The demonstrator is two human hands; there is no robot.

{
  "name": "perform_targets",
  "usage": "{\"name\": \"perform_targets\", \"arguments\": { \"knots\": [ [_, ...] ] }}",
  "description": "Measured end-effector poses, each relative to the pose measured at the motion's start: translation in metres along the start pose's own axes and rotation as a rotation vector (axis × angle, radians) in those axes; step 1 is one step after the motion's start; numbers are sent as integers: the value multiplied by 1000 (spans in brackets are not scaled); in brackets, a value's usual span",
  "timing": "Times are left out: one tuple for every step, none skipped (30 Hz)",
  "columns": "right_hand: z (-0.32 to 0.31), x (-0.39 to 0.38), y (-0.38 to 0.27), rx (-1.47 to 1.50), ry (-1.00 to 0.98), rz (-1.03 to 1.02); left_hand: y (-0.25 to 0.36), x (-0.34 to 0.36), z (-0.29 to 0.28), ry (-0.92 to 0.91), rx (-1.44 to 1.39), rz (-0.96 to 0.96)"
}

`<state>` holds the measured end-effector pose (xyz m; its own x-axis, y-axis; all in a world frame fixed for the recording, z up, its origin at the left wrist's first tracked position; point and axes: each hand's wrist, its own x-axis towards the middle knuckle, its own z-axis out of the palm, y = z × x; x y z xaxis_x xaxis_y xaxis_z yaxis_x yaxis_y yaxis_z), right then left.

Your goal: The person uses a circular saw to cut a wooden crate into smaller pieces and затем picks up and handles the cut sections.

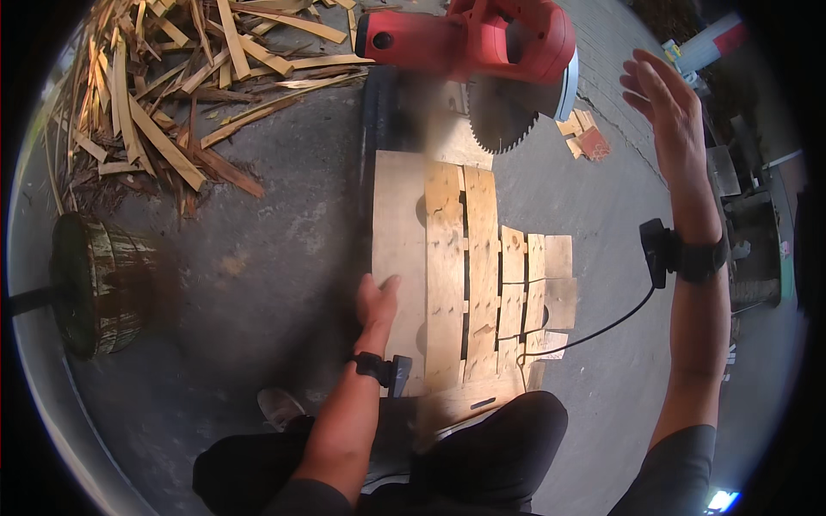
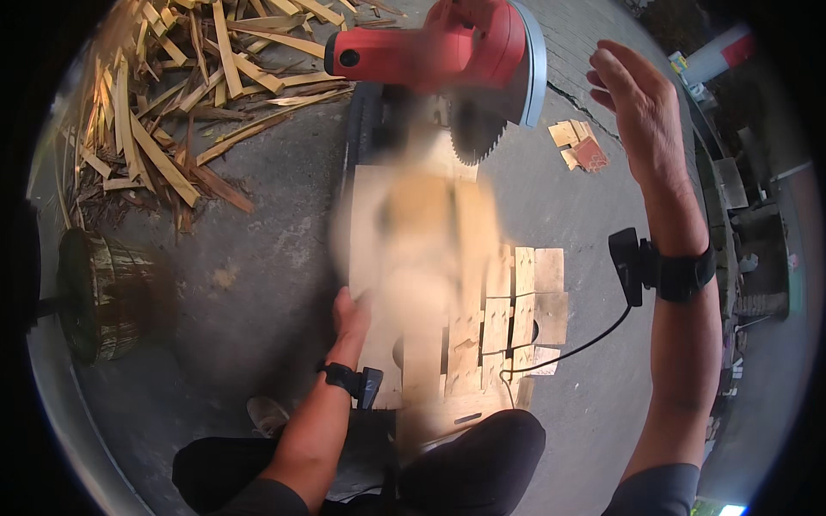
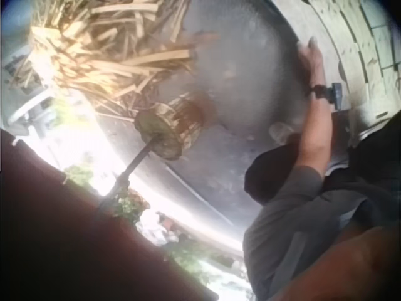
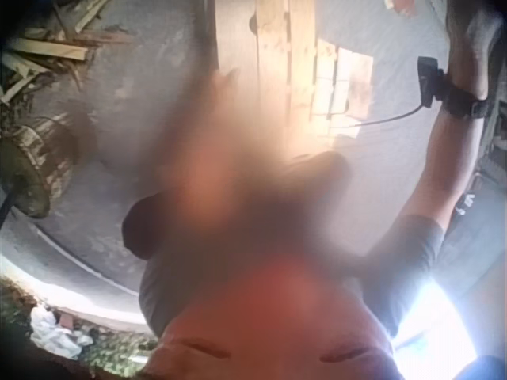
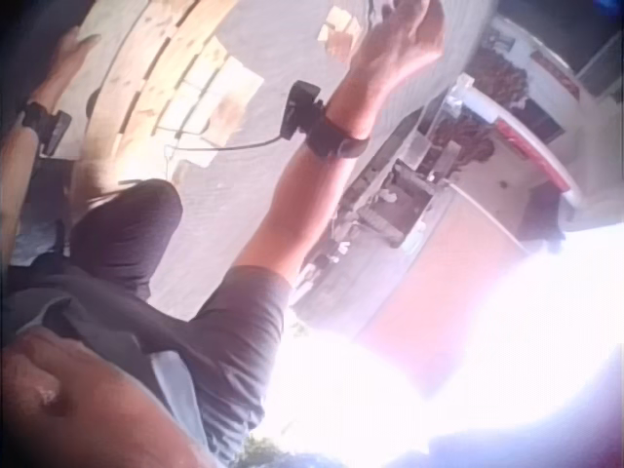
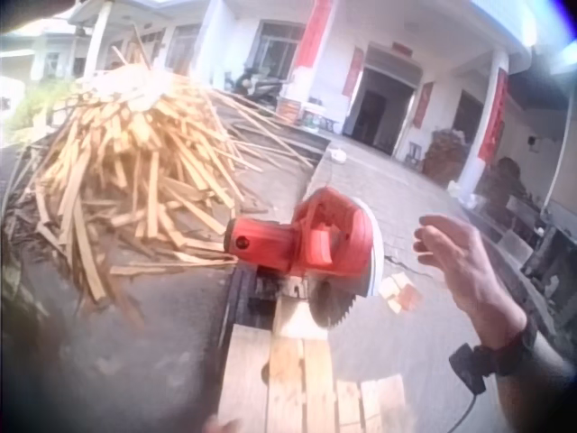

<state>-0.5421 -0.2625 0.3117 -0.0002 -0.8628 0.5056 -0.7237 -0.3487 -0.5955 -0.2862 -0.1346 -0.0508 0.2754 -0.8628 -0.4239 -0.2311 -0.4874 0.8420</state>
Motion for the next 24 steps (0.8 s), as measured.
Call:
{"name": "perform_targets", "arguments": {
  "knots": [
    [10,29,-11,45,-11,-53,4,-1,-3,-8,37,-18],
    [16,62,-13,30,-22,-93,7,-1,4,-23,14,-17],
    [24,85,-17,33,-36,-130,4,0,5,-13,23,-9],
    [43,93,-45,-11,-137,73,-1,2,7,-5,33,-7],
    [60,99,-72,-55,-234,276,-5,2,6,-7,21,-15],
    [75,108,-63,-139,-440,222,-10,3,-1,22,64,-17],
    [85,120,-47,-249,-637,163,-10,4,1,32,92,-10],
    [73,136,-29,-206,-656,166,-4,2,8,15,62,-10],
    [76,134,-24,-223,-671,160,-1,-1,9,3,74,-17],
    [80,126,-24,-53,-609,319,1,-3,8,-5,91,-22],
    [80,120,-26,114,-539,477,-1,-4,9,-7,75,-32],
    [84,112,-38,181,-524,517,-3,-4,7,8,65,-16],
    [86,112,-37,199,-539,535,-5,-4,5,22,55,0],
    [87,114,-35,221,-559,569,-6,-3,4,22,44,-1],
    [87,115,-34,242,-578,609,-7,-4,3,13,38,-8],
    [85,116,-34,233,-583,610,-8,-5,3,4,32,-15],
    [83,117,-35,235,-593,628,-8,-4,4,1,24,-20],
    [81,117,-35,236,-600,648,-7,-5,5,2,37,-18],
    [79,117,-35,226,-603,651,-6,-6,6,3,49,-17],
    [77,117,-33,257,-603,680,-6,-6,8,-3,42,-21],
    [78,116,-35,295,-604,707,-7,-6,8,-3,50,-17],
    [78,113,-36,292,-607,708,-7,-5,7,-3,58,-12],
    [79,108,-38,328,-593,729,-8,-6,7,-4,55,-16],
    [80,103,-40,365,-579,750,-7,-6,6,-3,48,-16]
  ]
}}
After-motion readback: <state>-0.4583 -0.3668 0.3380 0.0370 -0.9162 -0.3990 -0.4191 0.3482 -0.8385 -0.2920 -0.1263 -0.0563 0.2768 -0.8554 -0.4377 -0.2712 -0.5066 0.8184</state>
